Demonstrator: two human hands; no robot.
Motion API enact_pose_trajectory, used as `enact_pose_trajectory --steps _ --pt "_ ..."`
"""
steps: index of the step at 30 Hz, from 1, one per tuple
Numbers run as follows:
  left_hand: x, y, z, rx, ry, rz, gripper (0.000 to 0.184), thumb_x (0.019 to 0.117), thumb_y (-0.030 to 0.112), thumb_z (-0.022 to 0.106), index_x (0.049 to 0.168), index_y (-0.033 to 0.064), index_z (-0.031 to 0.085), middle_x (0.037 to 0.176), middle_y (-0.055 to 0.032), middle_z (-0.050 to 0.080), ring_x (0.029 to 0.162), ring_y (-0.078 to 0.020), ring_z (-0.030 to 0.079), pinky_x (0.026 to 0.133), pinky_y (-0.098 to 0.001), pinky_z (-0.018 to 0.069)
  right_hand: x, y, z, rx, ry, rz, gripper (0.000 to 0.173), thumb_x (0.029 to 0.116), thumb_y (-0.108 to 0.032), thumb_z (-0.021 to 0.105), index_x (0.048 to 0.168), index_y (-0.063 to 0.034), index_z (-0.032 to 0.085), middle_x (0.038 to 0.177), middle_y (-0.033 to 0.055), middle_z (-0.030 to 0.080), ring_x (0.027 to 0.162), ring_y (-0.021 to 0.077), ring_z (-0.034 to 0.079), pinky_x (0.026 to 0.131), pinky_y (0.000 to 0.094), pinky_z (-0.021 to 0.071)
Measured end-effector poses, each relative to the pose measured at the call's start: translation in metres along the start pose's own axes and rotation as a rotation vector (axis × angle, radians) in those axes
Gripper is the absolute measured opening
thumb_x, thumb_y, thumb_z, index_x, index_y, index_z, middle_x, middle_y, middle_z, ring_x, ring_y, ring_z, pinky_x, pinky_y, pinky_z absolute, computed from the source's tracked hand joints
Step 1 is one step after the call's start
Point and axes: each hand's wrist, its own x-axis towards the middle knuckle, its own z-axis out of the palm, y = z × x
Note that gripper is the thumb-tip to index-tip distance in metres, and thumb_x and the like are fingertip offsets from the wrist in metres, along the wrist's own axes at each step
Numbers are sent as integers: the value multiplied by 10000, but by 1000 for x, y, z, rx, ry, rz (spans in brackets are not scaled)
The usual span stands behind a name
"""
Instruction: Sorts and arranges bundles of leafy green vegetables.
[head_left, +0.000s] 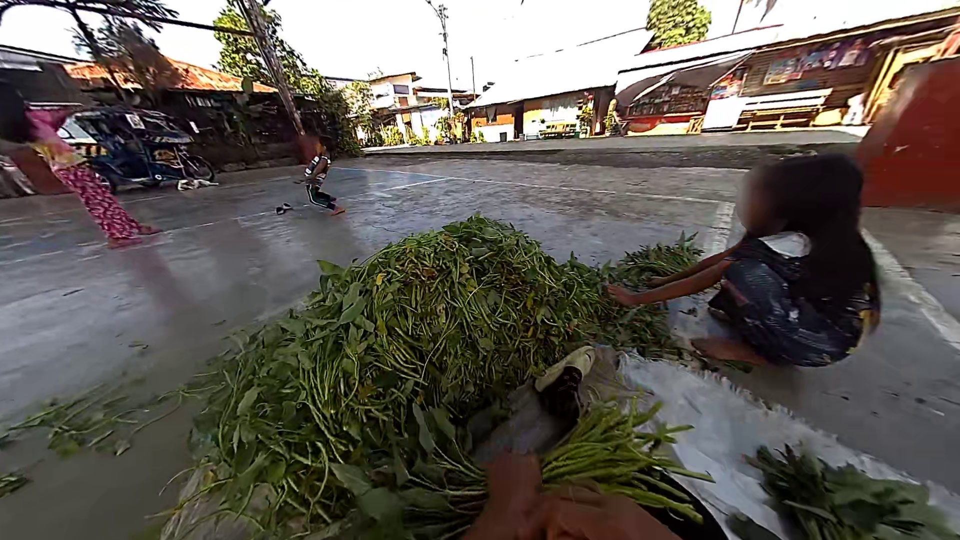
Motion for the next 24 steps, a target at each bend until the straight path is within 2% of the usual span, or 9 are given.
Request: enact_pose_trajectory --steps 2,5,10,12,13,16,19,22,24 --pt "-11 14 12 25 18 116 569 860 297 741 1320 -14 614 1222 -270 660 1140 -448 629 943 -636 478 48 19 -19 207 1 123 301 1103 -176 388 1001 -7 615 900 56 702 836 117 688 792 312 573" --pt "-32 36 -1 209 -176 199 666 841 333 783 1381 30 538 1186 -242 679 1131 -425 644 975 -585 471 92 54 -57 324 -62 450 319 1132 -190 323 1013 -4 552 829 24 524 718 80 562 720 255 510" --pt "-59 -11 6 -158 -60 630 646 736 273 886 1260 -23 652 1069 -282 706 1050 -463 674 943 -632 485 34 156 -44 606 -21 538 283 1122 -176 324 959 -79 535 800 -37 553 727 67 608 757 280 564" --pt "-72 -30 15 -626 42 541 695 705 120 898 1278 -134 598 1183 -261 684 1155 -332 651 1053 -489 475 -18 204 -5 808 179 362 233 1054 -122 420 1022 -28 630 847 -5 679 762 49 673 713 242 586" --pt "-70 -36 26 -894 80 446 696 699 40 887 1291 -133 566 1189 -167 700 1139 -180 661 1049 -356 505 -36 193 9 887 295 470 216 1052 -80 447 1081 0 646 915 43 696 847 89 681 806 268 580" --pt "-40 -34 58 -1472 134 112 495 747 -136 733 1200 -48 555 958 -41 736 893 -86 707 866 -295 593 -63 172 56 1007 398 617 252 1079 -138 375 962 -110 596 966 39 745 979 185 720 907 384 583" --pt "-15 -29 76 -1546 126 -172 413 755 -142 737 1125 -53 575 887 -88 709 805 -133 690 782 -334 596 -66 152 76 378 149 241 311 1085 -84 383 1021 24 667 1165 123 733 1156 222 677 1084 407 477" --pt "-7 -10 71 -1234 52 -194 515 762 -44 809 1204 -90 550 1007 -142 665 910 -177 653 846 -375 553 -45 123 69 -378 111 -20 180 1036 -80 533 1024 -95 712 1068 40 758 1221 215 647 1155 521 349" --pt "2 7 61 -794 -31 -74 584 759 149 853 1235 -91 612 1125 -235 680 1069 -329 653 945 -528 514 -39 126 59 -666 168 -82 123 997 -99 586 976 -164 688 1053 -16 752 1263 216 616 1150 530 357"
